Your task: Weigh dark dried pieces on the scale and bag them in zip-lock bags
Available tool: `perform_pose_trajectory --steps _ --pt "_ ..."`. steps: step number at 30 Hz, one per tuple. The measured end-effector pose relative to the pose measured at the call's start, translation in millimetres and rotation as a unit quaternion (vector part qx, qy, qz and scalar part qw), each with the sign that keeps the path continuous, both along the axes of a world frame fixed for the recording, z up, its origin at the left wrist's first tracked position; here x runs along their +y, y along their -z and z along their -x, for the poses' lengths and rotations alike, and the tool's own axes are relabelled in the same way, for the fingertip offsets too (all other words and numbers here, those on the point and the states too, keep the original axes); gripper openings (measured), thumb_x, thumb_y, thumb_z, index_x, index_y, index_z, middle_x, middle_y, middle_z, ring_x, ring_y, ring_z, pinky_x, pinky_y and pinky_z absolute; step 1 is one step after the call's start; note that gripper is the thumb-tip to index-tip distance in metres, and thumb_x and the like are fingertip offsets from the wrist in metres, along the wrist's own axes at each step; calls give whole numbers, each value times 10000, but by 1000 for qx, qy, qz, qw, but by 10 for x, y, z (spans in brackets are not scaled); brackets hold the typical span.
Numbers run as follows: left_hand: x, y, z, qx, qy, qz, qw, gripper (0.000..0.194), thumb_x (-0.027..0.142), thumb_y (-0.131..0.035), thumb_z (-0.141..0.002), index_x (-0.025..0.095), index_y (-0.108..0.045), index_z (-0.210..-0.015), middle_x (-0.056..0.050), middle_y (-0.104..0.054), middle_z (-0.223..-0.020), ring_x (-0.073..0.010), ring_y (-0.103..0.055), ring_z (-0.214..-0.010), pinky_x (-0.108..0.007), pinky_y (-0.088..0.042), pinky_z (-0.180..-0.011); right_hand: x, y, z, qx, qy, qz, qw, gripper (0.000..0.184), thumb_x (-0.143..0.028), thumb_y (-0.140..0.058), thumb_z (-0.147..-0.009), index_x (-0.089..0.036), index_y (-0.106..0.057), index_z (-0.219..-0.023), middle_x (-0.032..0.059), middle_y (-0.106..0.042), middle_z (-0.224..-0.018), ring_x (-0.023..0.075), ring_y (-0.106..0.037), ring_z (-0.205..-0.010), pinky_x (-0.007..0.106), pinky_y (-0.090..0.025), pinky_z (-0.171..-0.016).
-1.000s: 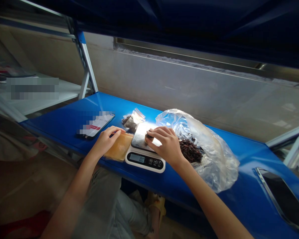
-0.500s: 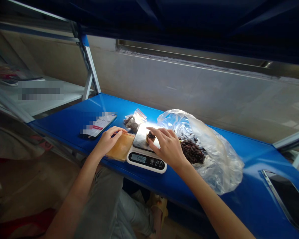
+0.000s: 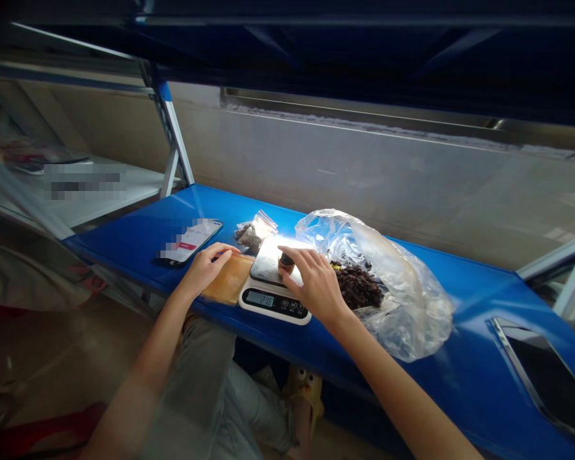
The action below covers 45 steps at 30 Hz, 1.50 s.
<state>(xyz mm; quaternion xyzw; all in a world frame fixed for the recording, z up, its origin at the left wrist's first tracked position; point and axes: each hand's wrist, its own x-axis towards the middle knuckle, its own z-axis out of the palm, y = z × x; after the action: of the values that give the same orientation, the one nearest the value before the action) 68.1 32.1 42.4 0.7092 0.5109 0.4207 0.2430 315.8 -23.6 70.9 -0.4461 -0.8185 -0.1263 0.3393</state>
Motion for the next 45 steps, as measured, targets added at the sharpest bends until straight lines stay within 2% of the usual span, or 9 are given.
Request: perform_pose_trajectory --steps 5,8,16,22,30,35,37,41,45 --pt "4 -2 0 9 -2 -2 1000 276 303 -427 -840 196 -681 -856 -47 -701 -974 -198 -630 -964 -313 -481 -867 24 30 -6 32 -3 -2 999 498 -284 -546 -895 -266 -435 -1381 75 -677 -1122 251 -631 -1008 403 -529 -834" --pt "-3 -19 -7 15 -2 -3 1000 277 299 -425 -839 199 -683 -851 -47 -703 -974 -201 -629 -966 -312 -483 -855 40 32 -19 53 -8 10 999 554 -306 -547 -897 -282 -383 -1426 99 -609 -1246 254 -628 -1051 397 -551 -830" --pt "-17 -33 -17 12 -2 0 1000 275 293 -427 -838 199 -685 -849 -49 -703 -975 -204 -625 -974 -320 -478 -883 94 90 -46 119 -37 56 991 566 -298 -558 -887 -303 -371 -1421 129 -493 -1361 262 -615 -1099 392 -581 -781" --pt "1 -3 -4 7 2 3 1000 276 299 -424 -849 202 -681 -867 -44 -700 -991 -201 -624 -980 -311 -475 -876 67 73 -28 124 -24 59 990 543 -309 -577 -871 -275 -413 -1388 122 -515 -1353 278 -557 -1184 425 -540 -883" --pt "0 -8 7 11 2 3 1000 278 300 -424 -851 195 -680 -870 -46 -697 -982 -201 -621 -991 -315 -463 -913 24 -29 -80 137 44 20 989 320 -328 -556 -878 -241 -571 -1186 89 -655 -1074 251 -629 -971 401 -519 -805" --pt "-6 -10 6 10 2 6 1000 287 313 -423 -853 192 -682 -872 -48 -691 -984 -201 -619 -982 -310 -466 -888 -17 -59 -52 138 45 -8 989 198 -276 -544 -871 -226 -615 -1049 25 -631 -784 163 -572 -660 314 -490 -657" --pt "-10 -13 5 12 2 9 1000 290 315 -420 -857 193 -682 -876 -48 -691 -984 -202 -619 -977 -313 -468 -869 -45 -69 -62 125 21 -26 992 153 -251 -562 -849 -219 -625 -984 -12 -595 -670 126 -522 -555 274 -462 -586" --pt "-16 -18 3 13 2 5 1000 279 309 -426 -857 194 -681 -870 -45 -692 -978 -199 -616 -981 -312 -461 -889 -98 -51 -144 61 -87 -73 992 58 -193 -595 -781 -210 -625 -828 -70 -520 -506 73 -481 -432 212 -401 -482" --pt "-27 -28 3 21 -1 -1 1000 276 306 -427 -856 197 -681 -869 -42 -692 -971 -197 -617 -976 -309 -460 -895 -164 3 -231 3 -166 -115 979 51 -201 -570 -737 -214 -613 -762 -64 -541 -474 74 -474 -395 222 -356 -422"
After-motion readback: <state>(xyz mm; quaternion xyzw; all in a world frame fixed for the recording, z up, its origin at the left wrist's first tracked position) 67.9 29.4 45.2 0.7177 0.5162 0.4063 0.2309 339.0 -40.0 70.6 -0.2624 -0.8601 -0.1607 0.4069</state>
